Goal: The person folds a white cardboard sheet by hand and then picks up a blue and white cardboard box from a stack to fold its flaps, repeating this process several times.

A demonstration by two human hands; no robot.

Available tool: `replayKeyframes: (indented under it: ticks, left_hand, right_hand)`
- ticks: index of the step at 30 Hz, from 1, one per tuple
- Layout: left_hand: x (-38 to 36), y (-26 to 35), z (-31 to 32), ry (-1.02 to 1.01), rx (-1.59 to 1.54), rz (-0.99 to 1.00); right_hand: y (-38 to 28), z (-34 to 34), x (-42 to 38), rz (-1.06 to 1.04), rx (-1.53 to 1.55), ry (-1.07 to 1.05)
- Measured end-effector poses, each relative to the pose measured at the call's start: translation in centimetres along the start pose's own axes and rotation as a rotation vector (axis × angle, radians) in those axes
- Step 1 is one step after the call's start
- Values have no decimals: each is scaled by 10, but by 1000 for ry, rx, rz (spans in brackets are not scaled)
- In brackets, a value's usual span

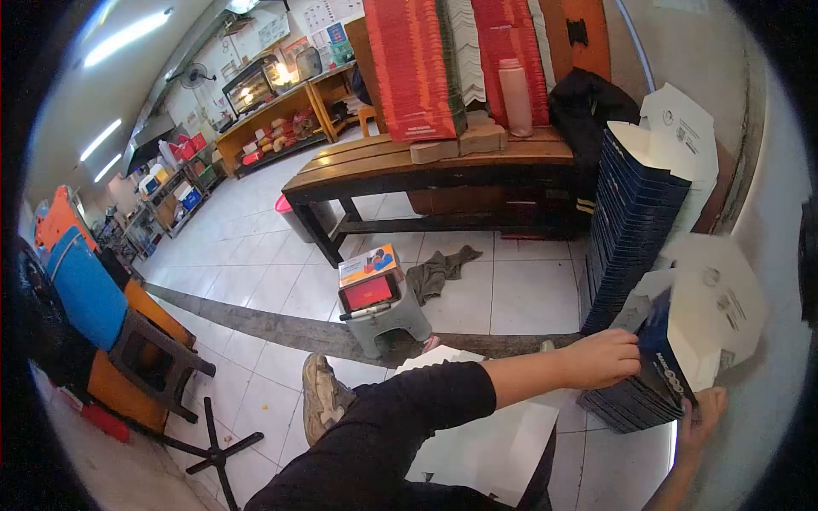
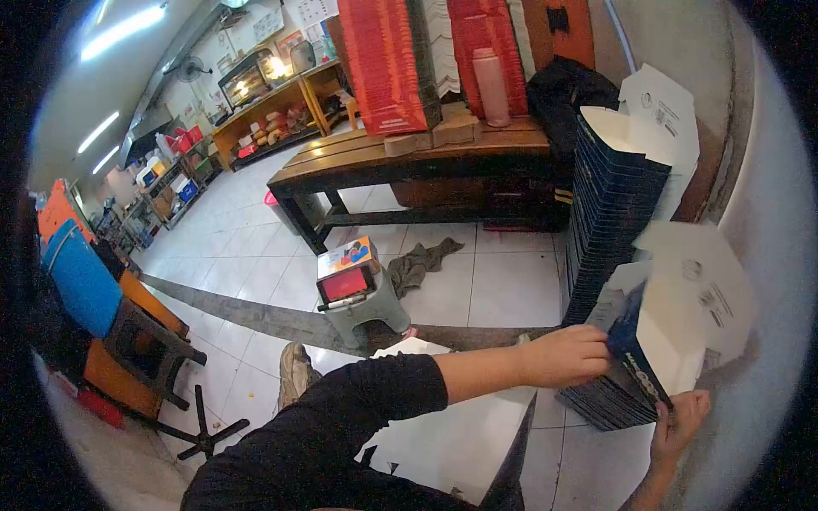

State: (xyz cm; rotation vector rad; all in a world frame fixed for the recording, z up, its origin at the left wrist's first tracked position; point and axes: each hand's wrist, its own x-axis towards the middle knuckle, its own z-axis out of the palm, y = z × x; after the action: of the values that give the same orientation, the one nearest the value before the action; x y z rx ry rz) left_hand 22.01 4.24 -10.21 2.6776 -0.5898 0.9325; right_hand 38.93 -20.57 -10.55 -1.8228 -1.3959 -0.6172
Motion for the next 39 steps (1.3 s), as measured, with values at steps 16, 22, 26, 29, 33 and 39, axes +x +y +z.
replayKeyframes:
  ticks: [16, 22, 26, 29, 33, 39]
  left_hand:
    - [-5, -6, -2, 172, -202, -137]
    - [20, -10, 6, 171, -422, -490]
    - [28, -25, 16, 298, -460, -652]
    - [32, -37, 25, 323, -464, -762]
    - [37, -44, 35, 393, -541, -880]
    - [42, -57, 42, 448, -438, -824]
  right_hand:
    - [79, 70, -51, 372, 754, 245]
    - [57, 68, -34, 374, 827, 258]
    - [36, 63, -1, 216, 562, 265]
    - [35, 67, -4, 238, 519, 273]
    - [34, 70, -4, 272, 564, 318]
    - [41, 73, -14, 245, 663, 320]
